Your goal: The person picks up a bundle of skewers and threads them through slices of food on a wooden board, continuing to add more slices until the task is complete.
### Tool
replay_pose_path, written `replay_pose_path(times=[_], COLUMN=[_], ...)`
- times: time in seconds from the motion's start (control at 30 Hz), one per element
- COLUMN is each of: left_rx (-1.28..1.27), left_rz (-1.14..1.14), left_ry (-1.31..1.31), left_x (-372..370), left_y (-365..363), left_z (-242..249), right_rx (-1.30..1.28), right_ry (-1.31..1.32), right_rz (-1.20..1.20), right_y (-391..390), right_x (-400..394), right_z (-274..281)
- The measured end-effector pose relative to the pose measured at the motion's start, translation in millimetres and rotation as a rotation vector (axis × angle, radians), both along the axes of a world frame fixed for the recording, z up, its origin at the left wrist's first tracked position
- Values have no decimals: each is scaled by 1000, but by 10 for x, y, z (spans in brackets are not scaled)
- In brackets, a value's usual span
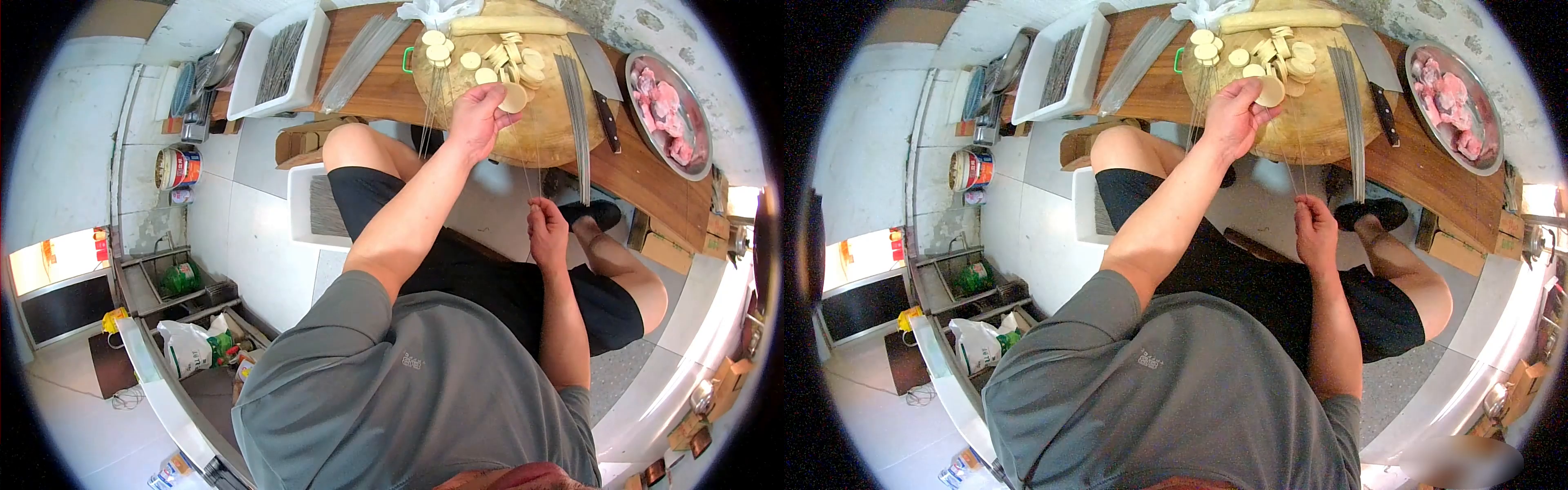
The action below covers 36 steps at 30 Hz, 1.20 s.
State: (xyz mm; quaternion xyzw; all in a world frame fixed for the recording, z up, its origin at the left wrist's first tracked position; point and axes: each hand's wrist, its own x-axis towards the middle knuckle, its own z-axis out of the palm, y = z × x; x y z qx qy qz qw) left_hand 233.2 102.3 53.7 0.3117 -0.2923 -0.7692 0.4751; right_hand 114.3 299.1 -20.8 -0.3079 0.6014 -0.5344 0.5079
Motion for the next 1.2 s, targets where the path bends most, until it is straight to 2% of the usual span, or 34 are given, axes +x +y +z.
replay_pose_path(times=[0.4, 0.87, 1.1, 1.2], left_rx=[20, 94, 60, -149], left_rz=[38, -83, -131, -49], left_ry=[-135, -179, -182, -672], left_x=[-46, -125, -47, 120], left_y=[155, 402, 272, -57], left_z=[-67, -300, -313, -406], right_rx=[-12, -19, 33, 49], right_ry=[121, 124, -117, -212], right_rz=[8, 5, -37, -68], right_y=[-22, -81, -120, -123], right_x=[4, -30, -77, -112], right_z=[-31, -40, 63, 95])
